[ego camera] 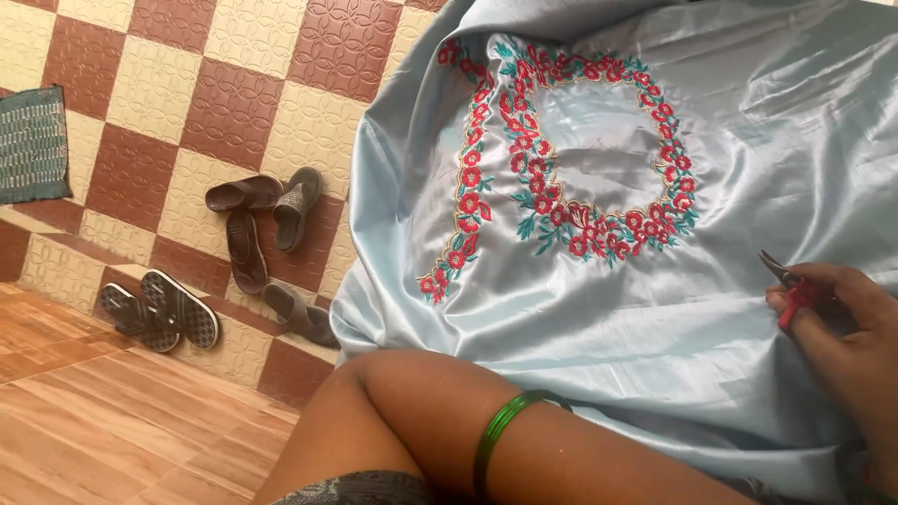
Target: Using small scissors to trim excess threads and finishing an embroidered pattern on a light blue garment.
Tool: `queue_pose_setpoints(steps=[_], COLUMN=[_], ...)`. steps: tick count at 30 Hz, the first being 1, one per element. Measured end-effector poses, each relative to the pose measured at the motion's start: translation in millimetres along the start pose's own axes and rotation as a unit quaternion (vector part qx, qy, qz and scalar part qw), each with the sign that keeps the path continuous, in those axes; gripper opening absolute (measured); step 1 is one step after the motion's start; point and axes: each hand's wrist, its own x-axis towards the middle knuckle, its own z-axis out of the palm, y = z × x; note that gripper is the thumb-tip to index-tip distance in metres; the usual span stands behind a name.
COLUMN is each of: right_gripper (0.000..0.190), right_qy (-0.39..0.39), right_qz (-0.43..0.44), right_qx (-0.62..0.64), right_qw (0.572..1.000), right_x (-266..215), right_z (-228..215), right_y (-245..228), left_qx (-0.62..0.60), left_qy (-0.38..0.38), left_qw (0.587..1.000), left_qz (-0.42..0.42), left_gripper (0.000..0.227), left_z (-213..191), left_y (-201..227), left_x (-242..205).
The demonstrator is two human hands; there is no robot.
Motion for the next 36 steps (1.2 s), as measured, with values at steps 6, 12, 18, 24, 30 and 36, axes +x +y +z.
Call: queue_pose_setpoints(steps=[6, 12, 18, 24, 30, 36], right_gripper=[0.023, 0.029, 0.039, 0.048, 0.045, 0.042], right_qy=[0.007, 0.078, 0.074, -0.140, -0.427, -0.504], right_qz=[0.020, 0.020, -0.106, -0.213, -0.346, -0.353], right_qx=[0.039, -0.041, -0.017, 0.123, 0.187, 0.187], right_qw=[0.999, 0.996, 0.991, 0.959, 0.814, 0.766], right_x=[2.5, 17.8, 49.1, 49.1, 26.4, 31.0], right_z=[-11.8, -23.3, -8.7, 57.6, 101.2, 103.1], right_y=[-41.6, -80.0, -152.0, -188.6, -208.6, -207.9], left_qx=[-0.073, -0.036, 0.288, 0.210, 0.105, 0.167], left_qy=[-0.033, -0.002, 0.209, 0.214, 0.224, 0.286], left_qw=[0.994, 0.996, 0.934, 0.922, 0.921, 0.915], left_qz=[0.070, 0.078, -0.021, -0.244, -0.300, -0.230], left_gripper=[0.022, 0.016, 0.027, 0.054, 0.043, 0.032], left_z=[-55.8, -160.9, -236.0, -234.5, -239.7, -259.8], left_y=[-50.3, -79.4, -121.8, -170.8, -189.1, -203.7], left_x=[24.8, 31.1, 7.0, -1.2, -3.5, -10.8])
